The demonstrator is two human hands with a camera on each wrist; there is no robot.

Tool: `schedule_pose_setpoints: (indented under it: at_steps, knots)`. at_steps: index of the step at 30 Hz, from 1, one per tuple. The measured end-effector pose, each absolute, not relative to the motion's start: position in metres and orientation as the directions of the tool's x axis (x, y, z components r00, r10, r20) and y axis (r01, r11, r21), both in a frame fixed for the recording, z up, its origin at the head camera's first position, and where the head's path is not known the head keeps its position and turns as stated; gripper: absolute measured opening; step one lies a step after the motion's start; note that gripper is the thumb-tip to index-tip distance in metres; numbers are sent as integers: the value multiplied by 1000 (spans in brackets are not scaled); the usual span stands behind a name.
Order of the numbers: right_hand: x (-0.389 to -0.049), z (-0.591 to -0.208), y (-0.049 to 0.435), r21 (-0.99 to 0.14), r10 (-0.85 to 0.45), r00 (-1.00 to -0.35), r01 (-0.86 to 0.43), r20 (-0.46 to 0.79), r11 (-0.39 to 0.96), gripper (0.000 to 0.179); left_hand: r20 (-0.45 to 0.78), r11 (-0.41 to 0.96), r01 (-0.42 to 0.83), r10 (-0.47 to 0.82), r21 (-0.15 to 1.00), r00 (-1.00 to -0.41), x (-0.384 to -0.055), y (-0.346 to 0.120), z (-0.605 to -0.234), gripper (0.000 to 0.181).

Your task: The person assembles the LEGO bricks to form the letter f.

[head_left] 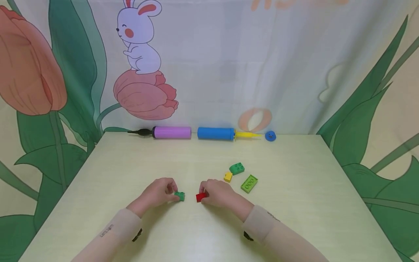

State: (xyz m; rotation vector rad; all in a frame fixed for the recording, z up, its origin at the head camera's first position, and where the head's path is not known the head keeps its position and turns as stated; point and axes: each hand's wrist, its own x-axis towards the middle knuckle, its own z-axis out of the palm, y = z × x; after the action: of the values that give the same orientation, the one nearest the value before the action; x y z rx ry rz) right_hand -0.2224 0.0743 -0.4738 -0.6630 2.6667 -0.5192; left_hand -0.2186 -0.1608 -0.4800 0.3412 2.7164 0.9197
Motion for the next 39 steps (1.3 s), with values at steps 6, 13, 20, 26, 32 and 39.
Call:
schedule_pose_setpoints:
  at_steps: [6,13,20,26,32,39]
  knots:
    - [-222,-475,78,-435,-516,-821,-382,-246,816,21,-181,777,130,300,617,-937,-219,-160,-481,28]
    - [-223,-478,78,-450,-530,-808,-385,-257,806,24,-225,735,104,334,670,-915,-215,-164,-476,31]
    - [-223,-478,79,-431,-524,-816,-393,-244,813,18,-217,711,98,339,697,-916,-214,-167,-476,23]
    - [-221,-473,81,-438,-503,-835,-375,-223,817,20,-196,700,111,343,706,-919,-217,-166,-479,18]
    - [-219,-463,83,-455,-466,-863,-341,-196,822,22,-150,690,144,348,710,-925,-221,-161,-480,19]
    - [-221,-460,84,-457,-472,-878,-390,-77,799,23,-113,665,179,371,725,-922,-225,-153,-481,19]
